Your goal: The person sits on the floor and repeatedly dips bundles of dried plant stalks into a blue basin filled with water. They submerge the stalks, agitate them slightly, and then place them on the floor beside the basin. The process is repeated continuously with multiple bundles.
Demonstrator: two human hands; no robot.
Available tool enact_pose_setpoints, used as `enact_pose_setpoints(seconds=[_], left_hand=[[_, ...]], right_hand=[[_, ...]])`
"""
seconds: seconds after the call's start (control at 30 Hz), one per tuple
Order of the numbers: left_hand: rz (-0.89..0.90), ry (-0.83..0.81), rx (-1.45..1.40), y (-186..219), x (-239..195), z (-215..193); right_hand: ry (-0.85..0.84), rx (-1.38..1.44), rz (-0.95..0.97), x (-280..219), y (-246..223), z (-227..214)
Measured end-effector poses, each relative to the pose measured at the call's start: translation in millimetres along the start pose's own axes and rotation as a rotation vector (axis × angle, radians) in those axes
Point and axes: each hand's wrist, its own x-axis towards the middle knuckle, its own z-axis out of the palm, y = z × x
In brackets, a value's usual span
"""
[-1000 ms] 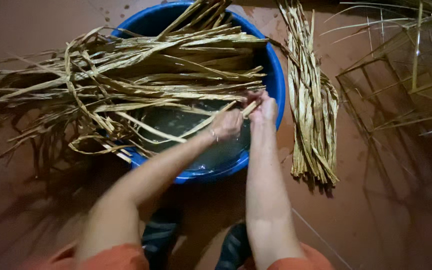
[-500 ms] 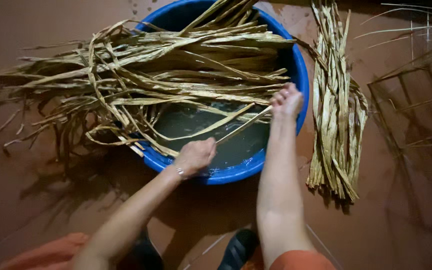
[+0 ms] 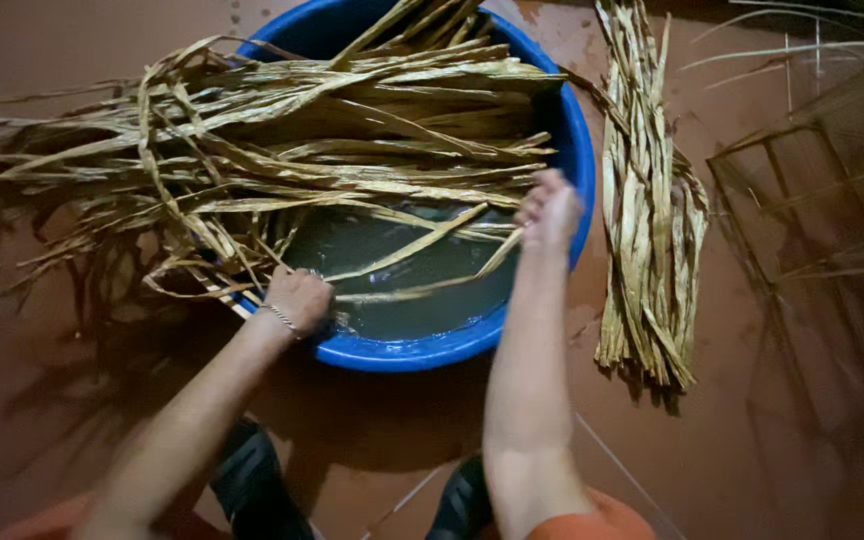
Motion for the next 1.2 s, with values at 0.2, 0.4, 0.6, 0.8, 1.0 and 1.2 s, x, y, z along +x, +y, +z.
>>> enact_pose_setpoints(seconds=[0.2,0.4,0.6,0.8,1.0,1.2], left_hand=[[0.122,0.247,-0.071,57,34,-31],[-0.018,0.662,-0.588,126,119,-5],[-0.14,0.341,-0.763,120,181,76],[-0.048,0.255,-1.551,83,179,90],[0.169,0.302,-1.532,90,172,78],[0.141,0.13,-1.721,104,161,67]], right_hand=[[0.014,-0.1,0.298,-3,80,-1],[0.06,-0.114,0.342,27,140,-25],[0.159,-0.178,0.195,26,159,-17],[-0.087,-0.141,0.166,-31,100,16],[-0.086,-0.284,0.086,-56,90,20],[-0.141,-0.271,0.181,-33,107,-6]])
